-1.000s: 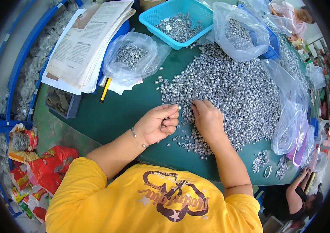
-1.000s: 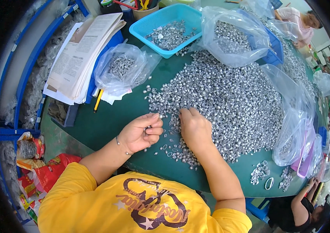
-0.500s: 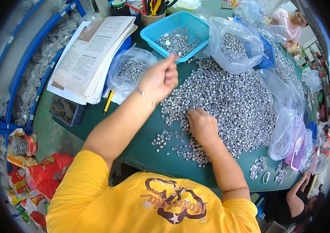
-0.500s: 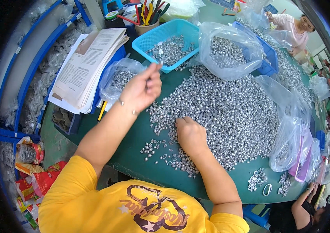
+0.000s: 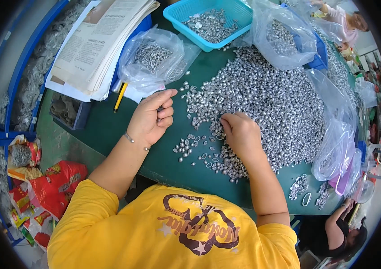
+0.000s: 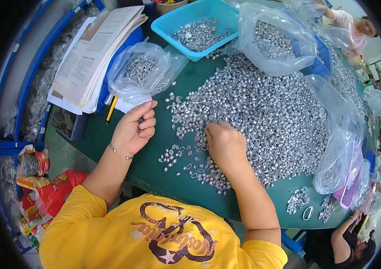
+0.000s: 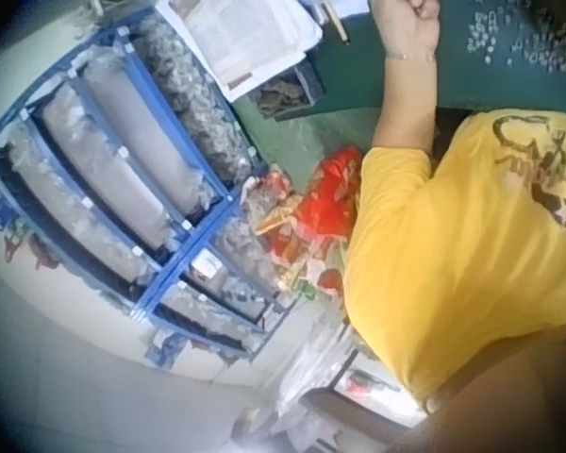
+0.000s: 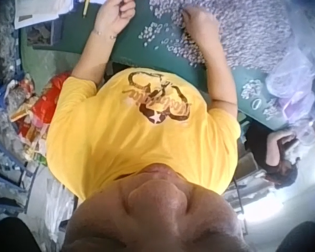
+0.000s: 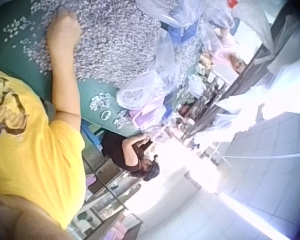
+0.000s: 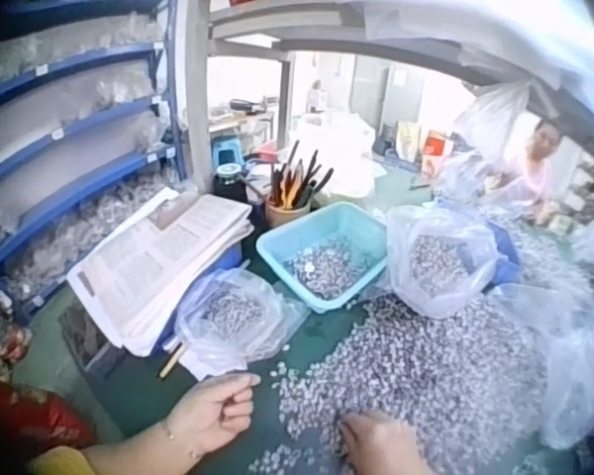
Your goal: The person sorts small metal pieces by hand on a workstation, picking them up from a large pile and placing them into a smaller pile.
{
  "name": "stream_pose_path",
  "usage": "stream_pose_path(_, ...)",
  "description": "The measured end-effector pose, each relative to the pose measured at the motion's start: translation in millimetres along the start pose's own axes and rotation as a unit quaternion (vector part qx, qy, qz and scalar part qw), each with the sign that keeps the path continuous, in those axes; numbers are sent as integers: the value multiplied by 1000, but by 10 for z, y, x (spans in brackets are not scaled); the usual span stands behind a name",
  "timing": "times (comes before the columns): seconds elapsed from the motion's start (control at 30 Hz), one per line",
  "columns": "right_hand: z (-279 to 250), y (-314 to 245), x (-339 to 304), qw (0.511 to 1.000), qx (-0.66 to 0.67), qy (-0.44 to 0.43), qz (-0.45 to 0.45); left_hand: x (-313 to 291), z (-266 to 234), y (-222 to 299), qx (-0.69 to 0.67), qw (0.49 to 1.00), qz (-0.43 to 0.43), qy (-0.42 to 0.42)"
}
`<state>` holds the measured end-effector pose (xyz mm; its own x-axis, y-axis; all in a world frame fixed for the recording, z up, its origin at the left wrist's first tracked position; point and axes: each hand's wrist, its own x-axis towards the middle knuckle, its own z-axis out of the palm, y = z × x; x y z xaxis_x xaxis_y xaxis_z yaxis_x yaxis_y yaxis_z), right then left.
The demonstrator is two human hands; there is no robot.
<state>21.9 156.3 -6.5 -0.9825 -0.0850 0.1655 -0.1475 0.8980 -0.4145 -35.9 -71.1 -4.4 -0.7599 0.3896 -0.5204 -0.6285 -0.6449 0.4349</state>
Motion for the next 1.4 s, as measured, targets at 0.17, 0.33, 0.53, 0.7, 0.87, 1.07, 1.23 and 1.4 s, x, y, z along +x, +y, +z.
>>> stream_pose_path(0.17,-9,-26,85,999,-29,-36,-25,-173,-9,-64,263,961,84,10)
stream_pose_path(0.33,-36,-14,-55,983,184,-10,26,-259,-112,-249,616,755,210,-72)
stream_pose_path(0.53,-112,-84,-265,948,316,-21,28,-321,-163,-408,725,615,288,-113)
stream_pose_path(0.7,-145,-139,-304,949,316,-7,4,-303,-174,-464,731,592,327,-90)
stream_pose_path(0.87,-74,-3,-357,513,828,-146,173,-375,-132,-347,517,839,149,-76)
stream_pose_path(1.07,157,-298,24,957,278,-53,-55,-376,-360,-160,82,988,-35,-124)
stream_pose_path(1.23,273,-402,119,989,41,-52,-130,-445,-405,-159,22,993,-38,-111)
stream_pose_path(1.4,284,-248,98,941,326,-39,-78,-461,-443,-132,85,990,-64,-90)
